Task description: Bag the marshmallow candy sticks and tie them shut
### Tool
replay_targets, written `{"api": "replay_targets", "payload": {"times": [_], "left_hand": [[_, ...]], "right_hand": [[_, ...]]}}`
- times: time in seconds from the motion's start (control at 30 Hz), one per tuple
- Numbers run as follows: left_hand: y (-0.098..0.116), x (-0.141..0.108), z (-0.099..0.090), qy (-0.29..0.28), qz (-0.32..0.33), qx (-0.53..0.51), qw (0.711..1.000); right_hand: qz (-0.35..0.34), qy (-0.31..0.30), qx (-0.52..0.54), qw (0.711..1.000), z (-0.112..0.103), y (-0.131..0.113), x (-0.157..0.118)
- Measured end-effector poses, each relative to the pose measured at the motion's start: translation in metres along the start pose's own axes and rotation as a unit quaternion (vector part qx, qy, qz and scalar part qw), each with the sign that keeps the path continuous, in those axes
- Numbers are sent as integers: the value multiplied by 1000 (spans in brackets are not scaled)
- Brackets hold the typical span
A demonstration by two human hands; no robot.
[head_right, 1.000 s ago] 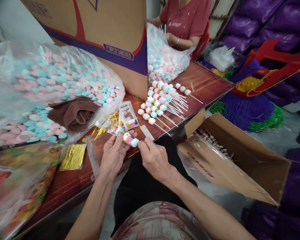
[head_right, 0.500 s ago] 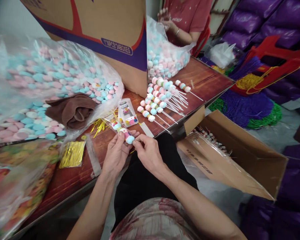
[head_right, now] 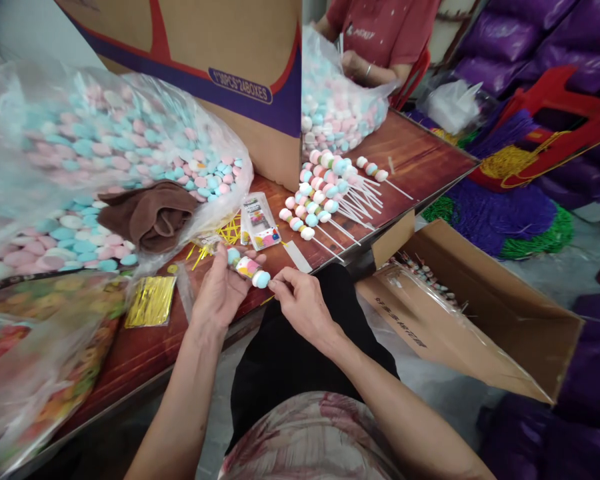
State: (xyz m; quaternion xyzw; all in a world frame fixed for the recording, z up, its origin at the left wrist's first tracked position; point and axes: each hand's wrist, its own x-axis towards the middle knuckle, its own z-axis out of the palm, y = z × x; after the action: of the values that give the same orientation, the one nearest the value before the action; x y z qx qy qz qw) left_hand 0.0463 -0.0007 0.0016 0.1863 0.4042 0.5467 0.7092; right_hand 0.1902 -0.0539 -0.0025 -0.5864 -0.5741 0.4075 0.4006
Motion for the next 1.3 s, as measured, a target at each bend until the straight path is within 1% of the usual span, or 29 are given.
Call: {"api": "replay_targets", "payload": {"times": [0.1, 0.17, 0.23, 0.33, 0.47, 0.53, 0.6, 0.63, 0.7, 0.77, 0.83, 0.93, 1.0, 1.07, 1.13, 1.2, 1.23, 1.27, 1.3], "left_hand": [[1, -2, -1, -13, -5, 20, 1000], [3, -3, -3, -17, -14, 31, 999], [5, -3, -5, -13, -33, 42, 999], [7, -1, -8, -16, -53, 52, 997], [1, -1, -8, -32, -40, 47, 998], [-4, -2, -8, -37, -29, 39, 998], [-9, -4, -7, -38, -19, 33, 999], [-10, -5, -7, -37, -14, 30, 999], [-11, -6, -7, -35, -9, 24, 999], [-10, -6, -7, -34, -7, 12, 999], [-8, -4, -8, -31, -2, -2, 1000], [-7, 0, -7, -24, 11, -19, 999], [-7, 1, -7, -27, 13, -22, 999], [-8, 0, -6, -36, 11, -20, 999], [-9, -1, -5, -45, 9, -16, 999], [-10, -3, -5, -54, 9, -12, 998], [-10, -3, -5, -58, 8, -10, 998], [-11, -3, -5, -63, 6, -8, 998], [-12, -3, -6, -69, 5, -5, 998]], "right_hand": [[-74, -3, -81, 994, -4, -3, 1], [-126, 0, -136, 983, -9, -5, 3], [-161, 0, -187, 969, -12, -5, 4], [-188, 8, -271, 944, -12, -4, 3], [-201, 60, -369, 905, 2, 1, -1], [-202, 85, -388, 895, 11, 3, -3], [-202, 92, -390, 894, 19, 4, -4], [-199, 89, -381, 898, 21, 4, -3], [-184, 79, -331, 922, 21, 2, -2], [-162, 62, -242, 955, 17, -2, 0], [-134, 43, -153, 978, 10, -4, 1], [-65, 15, -62, 996, 2, -6, 3], [-9, -3, -3, 1000, -1, -6, 5], [44, -21, 70, 996, -1, -7, 7], [98, -39, 150, 983, -1, -8, 9], [152, -58, 213, 963, -1, -10, 11], [171, -66, 228, 956, 0, -11, 13], [177, -67, 228, 955, 0, -12, 13], [168, -62, 211, 961, 0, -12, 14]]}}
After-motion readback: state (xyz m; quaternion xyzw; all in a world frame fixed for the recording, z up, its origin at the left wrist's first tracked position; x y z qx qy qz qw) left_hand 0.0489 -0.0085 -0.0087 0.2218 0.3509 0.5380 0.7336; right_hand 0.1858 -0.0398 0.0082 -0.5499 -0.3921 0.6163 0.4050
